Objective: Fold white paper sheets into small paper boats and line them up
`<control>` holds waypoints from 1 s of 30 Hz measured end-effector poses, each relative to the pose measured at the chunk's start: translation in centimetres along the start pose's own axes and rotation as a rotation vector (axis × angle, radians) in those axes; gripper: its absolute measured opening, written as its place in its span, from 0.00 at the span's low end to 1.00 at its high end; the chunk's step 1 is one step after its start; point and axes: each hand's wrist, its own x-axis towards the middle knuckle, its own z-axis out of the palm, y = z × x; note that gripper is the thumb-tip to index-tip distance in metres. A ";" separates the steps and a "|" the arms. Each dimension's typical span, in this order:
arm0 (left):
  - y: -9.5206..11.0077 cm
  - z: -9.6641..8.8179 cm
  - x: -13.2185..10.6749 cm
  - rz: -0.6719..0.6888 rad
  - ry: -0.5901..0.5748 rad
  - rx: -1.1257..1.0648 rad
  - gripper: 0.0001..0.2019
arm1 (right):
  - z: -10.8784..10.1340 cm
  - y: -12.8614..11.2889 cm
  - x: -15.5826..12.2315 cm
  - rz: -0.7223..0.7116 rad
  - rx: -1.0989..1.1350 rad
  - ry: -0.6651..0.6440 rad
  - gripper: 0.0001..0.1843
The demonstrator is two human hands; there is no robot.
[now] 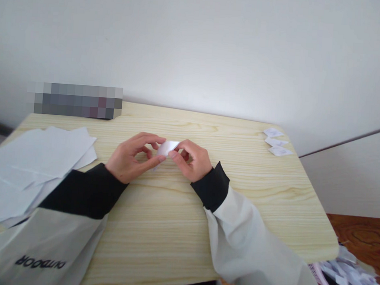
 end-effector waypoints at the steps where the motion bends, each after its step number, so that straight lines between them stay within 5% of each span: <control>1: 0.0 0.0 0.0 -0.004 -0.002 -0.003 0.15 | 0.0 0.0 0.0 -0.001 0.001 -0.001 0.09; 30: 0.3 0.0 -0.1 -0.038 0.020 0.003 0.14 | 0.0 -0.4 0.1 -0.030 -0.021 -0.017 0.05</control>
